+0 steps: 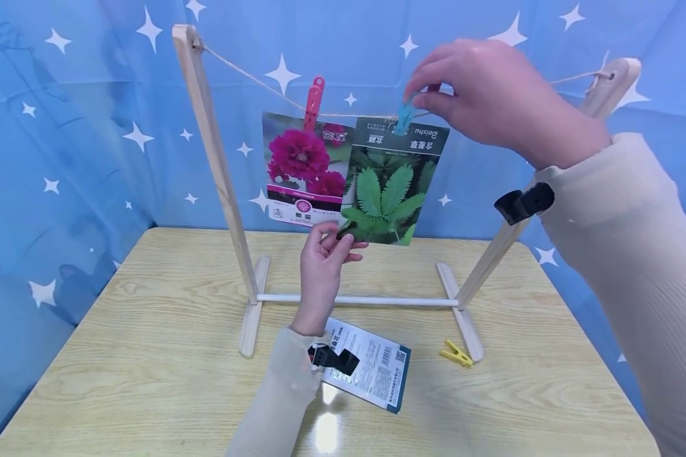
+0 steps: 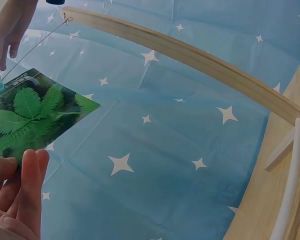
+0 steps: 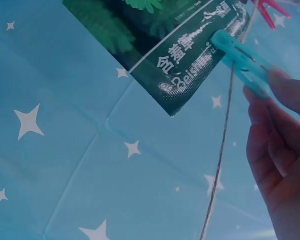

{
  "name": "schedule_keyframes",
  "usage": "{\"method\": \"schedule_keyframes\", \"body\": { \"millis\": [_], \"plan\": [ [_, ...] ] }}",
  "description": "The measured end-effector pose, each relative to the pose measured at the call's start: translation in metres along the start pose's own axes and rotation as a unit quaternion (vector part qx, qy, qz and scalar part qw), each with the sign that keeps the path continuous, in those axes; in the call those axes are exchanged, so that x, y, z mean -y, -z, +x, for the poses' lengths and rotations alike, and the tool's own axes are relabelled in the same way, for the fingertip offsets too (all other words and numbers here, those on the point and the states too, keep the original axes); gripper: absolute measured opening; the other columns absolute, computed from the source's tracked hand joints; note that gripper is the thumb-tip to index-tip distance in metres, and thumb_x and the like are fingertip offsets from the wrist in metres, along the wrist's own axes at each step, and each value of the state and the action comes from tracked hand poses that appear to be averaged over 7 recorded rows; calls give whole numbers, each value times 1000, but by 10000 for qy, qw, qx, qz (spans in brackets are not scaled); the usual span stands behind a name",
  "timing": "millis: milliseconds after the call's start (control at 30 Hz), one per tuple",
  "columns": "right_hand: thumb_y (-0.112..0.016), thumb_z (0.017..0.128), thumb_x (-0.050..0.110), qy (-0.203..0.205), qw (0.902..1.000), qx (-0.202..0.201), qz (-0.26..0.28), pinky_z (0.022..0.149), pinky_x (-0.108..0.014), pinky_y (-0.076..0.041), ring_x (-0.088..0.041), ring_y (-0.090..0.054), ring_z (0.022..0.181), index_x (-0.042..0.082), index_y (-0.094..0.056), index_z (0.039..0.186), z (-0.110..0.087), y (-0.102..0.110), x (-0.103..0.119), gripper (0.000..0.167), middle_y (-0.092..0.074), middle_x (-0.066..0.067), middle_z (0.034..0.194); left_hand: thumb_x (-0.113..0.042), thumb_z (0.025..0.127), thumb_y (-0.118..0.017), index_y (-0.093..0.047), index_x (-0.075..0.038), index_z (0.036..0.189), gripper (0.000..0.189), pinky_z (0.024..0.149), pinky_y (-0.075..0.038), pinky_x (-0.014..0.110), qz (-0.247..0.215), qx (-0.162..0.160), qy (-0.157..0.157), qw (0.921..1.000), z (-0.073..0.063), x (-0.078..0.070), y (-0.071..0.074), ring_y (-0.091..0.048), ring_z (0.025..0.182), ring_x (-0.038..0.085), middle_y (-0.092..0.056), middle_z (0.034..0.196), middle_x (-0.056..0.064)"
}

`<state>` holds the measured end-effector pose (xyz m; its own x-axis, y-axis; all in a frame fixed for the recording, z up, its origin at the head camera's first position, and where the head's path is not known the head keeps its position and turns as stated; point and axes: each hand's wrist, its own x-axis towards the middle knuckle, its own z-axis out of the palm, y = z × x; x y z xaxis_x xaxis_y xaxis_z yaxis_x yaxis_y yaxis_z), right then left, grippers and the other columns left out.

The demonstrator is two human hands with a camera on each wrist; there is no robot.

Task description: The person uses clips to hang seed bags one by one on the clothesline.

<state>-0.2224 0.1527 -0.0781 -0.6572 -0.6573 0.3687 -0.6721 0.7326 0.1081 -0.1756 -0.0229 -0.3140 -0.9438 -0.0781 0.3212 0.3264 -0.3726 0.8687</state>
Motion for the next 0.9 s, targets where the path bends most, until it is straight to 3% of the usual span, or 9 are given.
{"method": "schedule_keyframes", "body": {
  "millis": [567,900],
  "plan": [
    [-54,89,11,142,9999,45,12,84,-48,-39,-29,-50,98,6,-64,103,4,0,2,18,-58,-11,108,-4,89,-52,-44,-2,104,17,69,-51,37,-56,-1,-19,10000,3,4,1,-62,86,31,-62,101,17],
    [-49,92,21,-328,9982,153,472,82,-44,-42,-25,-51,100,13,-60,114,1,-7,1,26,-57,-8,114,-5,89,-52,-45,-1,106,19,69,-51,36,73,43,71,9999,4,8,5,-62,88,32,-62,105,16]
  ]
}}
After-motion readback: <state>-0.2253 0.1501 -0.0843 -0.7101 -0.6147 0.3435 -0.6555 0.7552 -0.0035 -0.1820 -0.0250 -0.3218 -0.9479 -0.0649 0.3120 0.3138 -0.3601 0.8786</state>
